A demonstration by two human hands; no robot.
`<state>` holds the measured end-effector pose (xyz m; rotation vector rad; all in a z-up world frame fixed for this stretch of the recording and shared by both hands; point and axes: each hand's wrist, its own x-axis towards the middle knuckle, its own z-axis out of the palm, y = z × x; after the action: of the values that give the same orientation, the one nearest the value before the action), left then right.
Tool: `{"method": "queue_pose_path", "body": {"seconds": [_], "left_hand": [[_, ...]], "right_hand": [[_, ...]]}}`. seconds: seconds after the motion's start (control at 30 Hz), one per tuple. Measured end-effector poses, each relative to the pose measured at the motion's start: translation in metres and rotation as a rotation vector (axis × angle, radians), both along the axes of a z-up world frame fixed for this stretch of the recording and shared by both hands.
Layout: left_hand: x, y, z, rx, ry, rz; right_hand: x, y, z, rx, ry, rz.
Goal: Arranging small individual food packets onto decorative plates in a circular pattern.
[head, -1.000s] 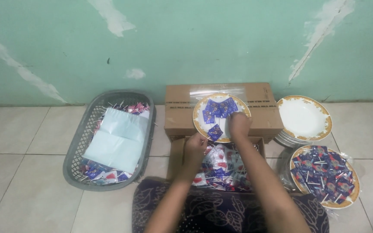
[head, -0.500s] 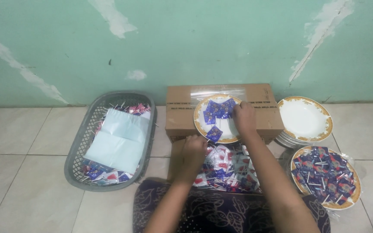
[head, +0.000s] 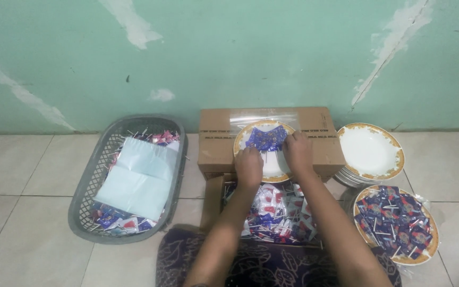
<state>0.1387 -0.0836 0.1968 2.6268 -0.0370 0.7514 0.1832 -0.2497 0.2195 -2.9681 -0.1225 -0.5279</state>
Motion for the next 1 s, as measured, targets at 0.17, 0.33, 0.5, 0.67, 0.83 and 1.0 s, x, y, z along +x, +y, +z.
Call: {"method": "queue_pose_path", "body": {"seconds": [0.17,0.33,0.5,0.67,0.83,1.0], "left_hand": [[0.017,-0.006,-0.019,-0.027,0.032,0.053],[0.015,-0.003,0.014,-0.11,0.238,0.006],[0.005,0.001,0.026,-0.207,0.412,-0.052],[-0.033,0.016,0.031,-0.267,0.134,-0.071],[-0.102,0.049,0.041,-0.422,0.097,-0.209],[-0.144,0.083,-0.02,-0.34,0.571,-0.235]], "right_hand": [[-0.005,0.0,0.001,0.033,-0.076,0.069],[0.0,-0.004,-0.011,0.057,-0.055,0.075],[-0.003,-0.007,-0.017,0.046,-0.052,0.098],[-0.048,-0.021,-0.005,0.311,-0.039,0.056],[-0.116,-0.055,-0.031,0.541,-0.099,-0.133],[-0.178,-0.073,-0.122,0.568,0.044,-0.219]]}}
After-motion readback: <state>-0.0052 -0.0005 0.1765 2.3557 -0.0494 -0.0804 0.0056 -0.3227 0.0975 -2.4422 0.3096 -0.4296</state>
